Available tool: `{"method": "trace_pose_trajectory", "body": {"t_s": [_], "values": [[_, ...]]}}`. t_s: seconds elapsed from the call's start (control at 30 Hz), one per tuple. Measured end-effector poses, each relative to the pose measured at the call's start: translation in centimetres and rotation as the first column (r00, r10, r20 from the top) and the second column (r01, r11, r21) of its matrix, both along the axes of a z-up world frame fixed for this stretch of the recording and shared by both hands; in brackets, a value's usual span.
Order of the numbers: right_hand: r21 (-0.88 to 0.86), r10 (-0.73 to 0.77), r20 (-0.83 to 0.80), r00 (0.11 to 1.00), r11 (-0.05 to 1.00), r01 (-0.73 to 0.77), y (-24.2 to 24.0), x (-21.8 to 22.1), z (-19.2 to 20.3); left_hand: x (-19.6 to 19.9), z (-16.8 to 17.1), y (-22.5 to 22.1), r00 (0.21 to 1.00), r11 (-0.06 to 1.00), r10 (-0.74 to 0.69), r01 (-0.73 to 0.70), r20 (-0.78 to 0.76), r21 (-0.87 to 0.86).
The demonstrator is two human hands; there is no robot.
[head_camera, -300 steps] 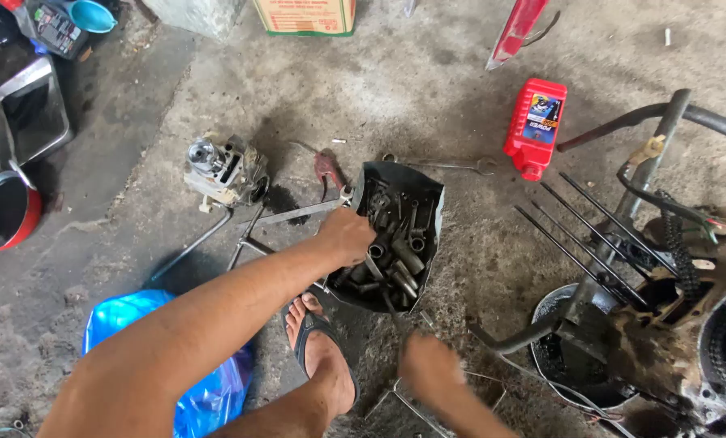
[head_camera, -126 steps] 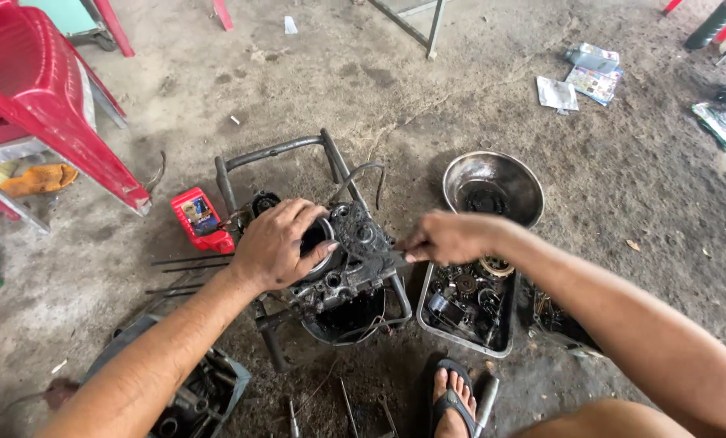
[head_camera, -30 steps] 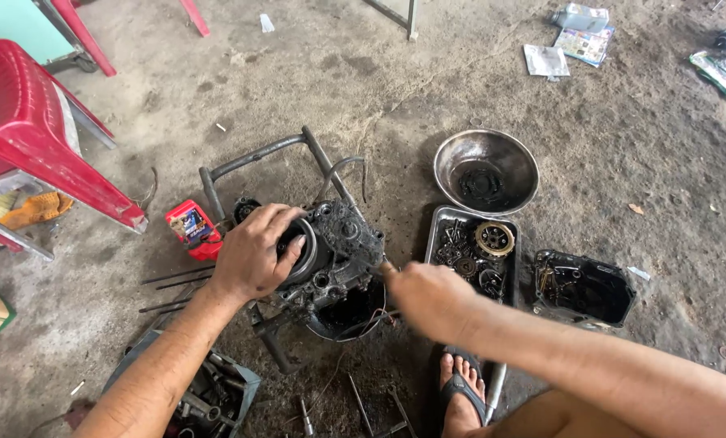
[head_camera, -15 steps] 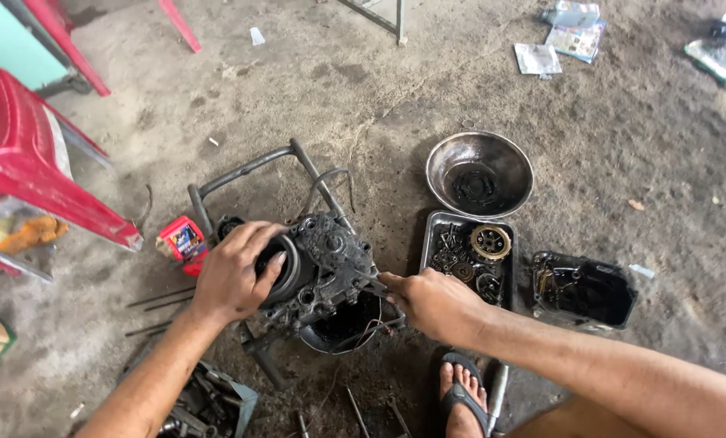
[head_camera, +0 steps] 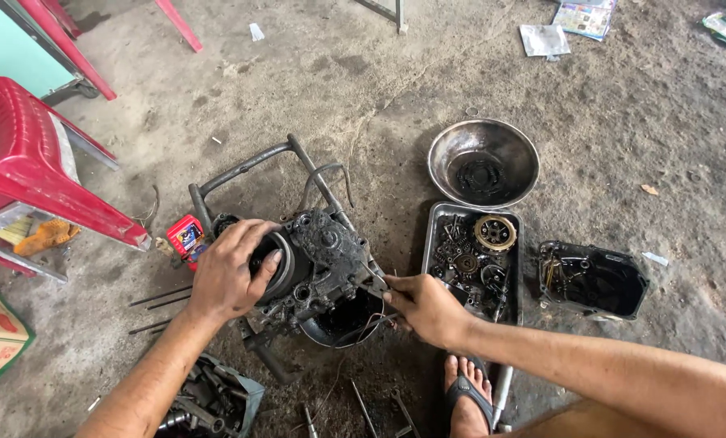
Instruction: Repairing a motorcycle engine using hand tools and an impact wrench.
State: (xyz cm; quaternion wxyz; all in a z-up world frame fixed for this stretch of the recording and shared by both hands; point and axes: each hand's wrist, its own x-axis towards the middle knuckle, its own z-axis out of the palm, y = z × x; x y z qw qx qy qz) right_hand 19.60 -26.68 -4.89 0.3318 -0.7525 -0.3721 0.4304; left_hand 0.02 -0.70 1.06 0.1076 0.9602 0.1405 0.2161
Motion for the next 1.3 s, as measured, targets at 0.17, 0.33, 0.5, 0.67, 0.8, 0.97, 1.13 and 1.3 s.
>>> {"method": "trace_pose_trajectory", "body": {"t_s": [0.17, 0.33, 0.5, 0.67, 0.8, 0.97, 1.13, 1.3], "values": [[-0.035, 0.315, 0.634, 0.706, 0.924, -0.38, -0.3, 1.2, 3.2, -0.2, -0.2, 0.2, 1.0, 1.0, -0.006, 0.006, -0.009, 0.002], [-0.115, 0.334, 0.578, 0.744, 0.936, -0.331, 0.1, 1.6, 4.1, -0.4, -1.4, 1.1, 0.999, 1.0, -0.004, 0.005, -0.035, 0.018], [-0.189, 0.417, 0.685, 0.597, 0.893, -0.408, 0.4, 1.2, 4.6, -0.4, -0.7, 0.7, 0.999, 1.0, 0.003, -0.003, -0.036, -0.003], [-0.296, 0.477, 0.635, 0.607, 0.877, -0.379, 0.7, 0.0, 5.2, -0.4, -0.5, 0.3, 1.0, 1.0, -0.004, 0.004, -0.025, -0.009], [-0.314, 0.567, 0.539, 0.623, 0.821, -0.476, -1.9, 1.0, -5.4, -0.4, 0.0, 0.2, 1.0, 1.0, -0.002, 0.001, -0.02, -0.013], [-0.381, 0.494, 0.393, 0.776, 0.855, -0.351, 1.0, 1.3, 7.4, -0.3, -0.6, 0.6, 1.0, 1.0, -0.002, 0.002, -0.009, -0.007], [-0.144, 0.337, 0.579, 0.743, 0.938, -0.314, 2.2, 3.2, 7.8, -0.2, -0.2, 0.4, 1.0, 1.0, -0.018, 0.018, 0.0, 0.0], [-0.115, 0.234, 0.69, 0.685, 0.97, -0.215, 4.4, 4.3, 6.3, -0.3, -0.5, 0.6, 1.0, 1.0, -0.028, 0.028, 0.004, -0.014]]}}
